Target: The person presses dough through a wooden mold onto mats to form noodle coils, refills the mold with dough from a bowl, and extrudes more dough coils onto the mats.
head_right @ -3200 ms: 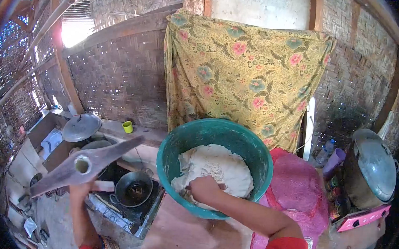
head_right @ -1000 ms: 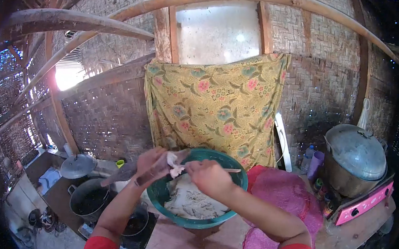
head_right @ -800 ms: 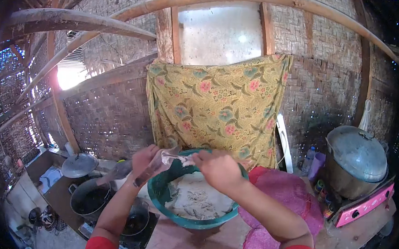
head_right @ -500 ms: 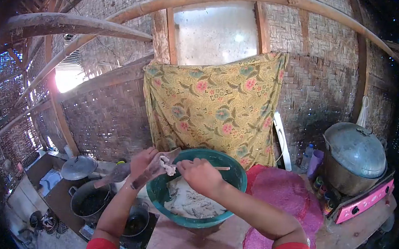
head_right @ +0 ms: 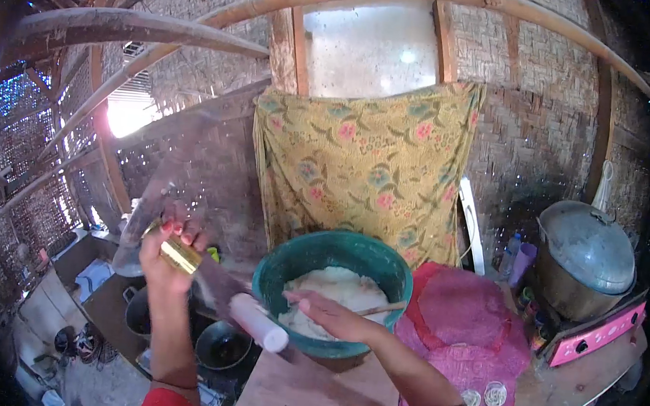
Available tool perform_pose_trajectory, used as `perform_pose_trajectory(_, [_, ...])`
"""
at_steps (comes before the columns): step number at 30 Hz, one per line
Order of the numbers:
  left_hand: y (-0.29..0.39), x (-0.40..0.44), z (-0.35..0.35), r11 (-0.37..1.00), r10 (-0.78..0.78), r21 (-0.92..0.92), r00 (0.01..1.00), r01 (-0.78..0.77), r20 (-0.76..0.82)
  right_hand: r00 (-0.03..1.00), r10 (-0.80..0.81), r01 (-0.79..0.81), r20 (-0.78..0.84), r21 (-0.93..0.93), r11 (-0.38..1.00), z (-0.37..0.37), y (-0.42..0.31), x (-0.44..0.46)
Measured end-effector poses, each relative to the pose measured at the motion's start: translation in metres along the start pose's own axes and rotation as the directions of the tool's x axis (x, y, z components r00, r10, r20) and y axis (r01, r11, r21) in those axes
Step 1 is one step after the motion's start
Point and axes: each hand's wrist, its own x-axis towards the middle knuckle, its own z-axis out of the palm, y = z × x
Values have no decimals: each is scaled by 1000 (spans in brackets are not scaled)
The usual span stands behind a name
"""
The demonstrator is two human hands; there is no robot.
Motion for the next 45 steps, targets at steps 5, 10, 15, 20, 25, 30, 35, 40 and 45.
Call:
perform_pose_trajectory(5, [-107, -65, 11, 938, -346, -92, 918, 334, -195, 938, 333, -112, 99, 993, 21, 80, -28, -77])
perform_pose_trajectory(10, [-179, -162, -4, 759, -303, 492, 900, 427, -313, 914, 397, 217, -82, 926, -309, 69, -30, -202])
perform_pose_trajectory(15, [-212, -212, 51, 623, -444, 739, 894, 258, 63, 571, 523, 123, -633, 695, 708, 30, -54, -261])
perform_pose_trajectory(20, [-226, -199, 128, 444, -677, 893, 682, 77, 277, 756, 93, -285, -648, -198, 938, -25, -98, -313])
perform_pose_trajectory(25, [-226, -189, 196, 484, -833, 842, 419, 239, 360, 921, 214, -356, -326, -479, 803, -89, -156, -340])
perform_pose_trajectory(30, [-255, -206, 261, 188, -972, 731, 19, 656, 233, 892, 389, -448, -229, -343, 826, -99, -146, -377])
perform_pose_trajectory(35, [-349, -287, 246, 628, -771, 682, 421, 375, 478, 827, 552, -563, -109, -194, 804, -106, -112, -411])
perform_pose_trajectory(40, [-311, -201, 260, 552, -834, 658, 361, 513, 418, 756, 500, -649, 422, 585, 488, -141, -38, -488])
perform_pose_trajectory(45, [-323, -114, 273, 845, -445, -138, 821, 518, 358, 799, 273, -579, 536, 809, 105, -142, -38, -477])
